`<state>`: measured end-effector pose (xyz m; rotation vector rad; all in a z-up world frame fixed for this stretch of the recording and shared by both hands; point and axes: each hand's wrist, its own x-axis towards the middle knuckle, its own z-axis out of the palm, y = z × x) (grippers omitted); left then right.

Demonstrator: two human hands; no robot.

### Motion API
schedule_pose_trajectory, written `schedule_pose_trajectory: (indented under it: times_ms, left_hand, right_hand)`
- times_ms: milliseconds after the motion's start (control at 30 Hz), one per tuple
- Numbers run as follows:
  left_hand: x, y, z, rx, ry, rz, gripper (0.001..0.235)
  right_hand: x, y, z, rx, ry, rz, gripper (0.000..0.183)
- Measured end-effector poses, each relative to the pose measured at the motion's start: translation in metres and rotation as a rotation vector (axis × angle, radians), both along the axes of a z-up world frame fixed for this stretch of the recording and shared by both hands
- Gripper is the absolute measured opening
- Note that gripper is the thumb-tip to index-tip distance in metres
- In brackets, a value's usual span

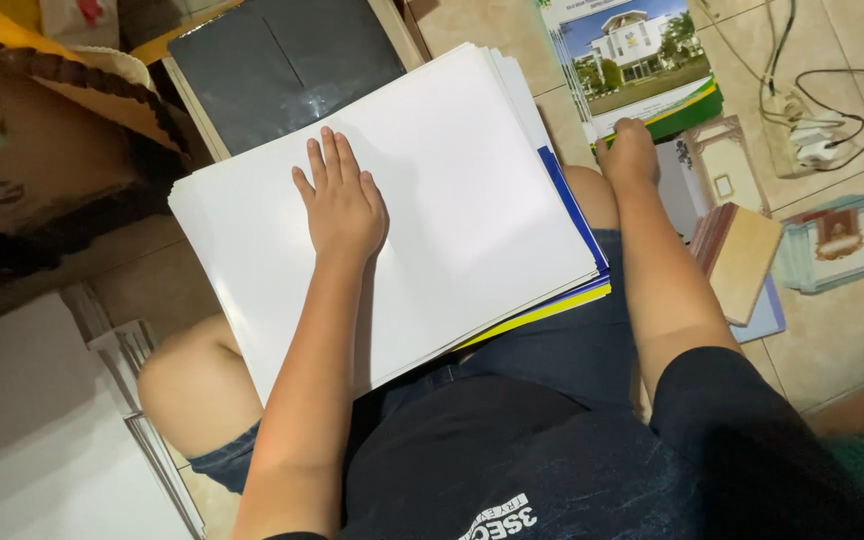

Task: Pressing down on a stack of printed covers and flipping through the pages to organize or inspect them.

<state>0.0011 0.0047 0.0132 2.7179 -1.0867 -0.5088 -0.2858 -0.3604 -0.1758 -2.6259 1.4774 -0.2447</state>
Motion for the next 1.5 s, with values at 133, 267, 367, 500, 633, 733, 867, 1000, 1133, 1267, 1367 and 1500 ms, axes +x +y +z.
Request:
schedule_pose_trajectory:
  times_ms: [133,267,367,500,633,733,867,1000,1133,1267,1367,1500]
  left_hand:
    - [0.001,0.002,0.003,-0.018,0.009,-0.006,0.061]
    - [0.000,0.003,0.003,-0.031,0.003,0.001,0.060]
    - [0.005,0.003,-0.011,-0.016,-0.013,-0.007,0.061]
    - [0.006,0.005,-0.031,-0.262,-0.138,-0.025,0.060]
    - [0.005,0.007,-0.037,-0.332,-0.175,-0.034,0.059]
    - [0.001,0.011,-0.014,-0.073,-0.046,-0.071,0.059]
    - [-0.004,0.034,-0.016,-0.103,-0.011,-0.201,0.057]
    - [-0.026,0.062,0.003,-0.068,-0.011,-0.288,0.060]
    - [-0.034,0.070,0.013,-0.060,-0.004,-0.277,0.064]
    - [-0.034,0.071,0.013,-0.089,0.008,-0.260,0.065]
    - [-0.033,0.070,0.006,-0.099,0.007,-0.250,0.067]
    - [-0.031,0.071,0.005,-0.122,-0.003,-0.246,0.069]
  right_hand:
    - [-0.001,-0.011,-0.017,-0.064,0.062,0.011,0.020]
    - [-0.005,-0.033,-0.023,-0.081,0.040,-0.020,0.019]
    - [0.000,-0.039,0.024,-0.713,0.145,0.075,0.016]
    - [0.035,0.046,0.194,-0.665,-0.392,0.373,0.013]
    - [0.046,0.148,0.272,-0.612,-0.431,0.583,0.012]
    - [0.046,0.227,0.268,-0.453,-0.518,0.708,0.021]
    - [0.031,0.305,0.204,-0.301,-0.485,0.760,0.009]
    - [0.012,0.317,0.185,0.126,-0.339,0.798,0.011]
    - [0.000,0.254,0.190,-0.193,-0.320,0.439,0.030]
    - [-0.006,0.210,0.182,0.273,-0.088,0.073,0.058]
    - [-0.001,0.204,0.174,0.315,-0.168,0.110,0.058]
    - [0.006,0.206,0.162,-0.134,-0.218,0.327,0.045]
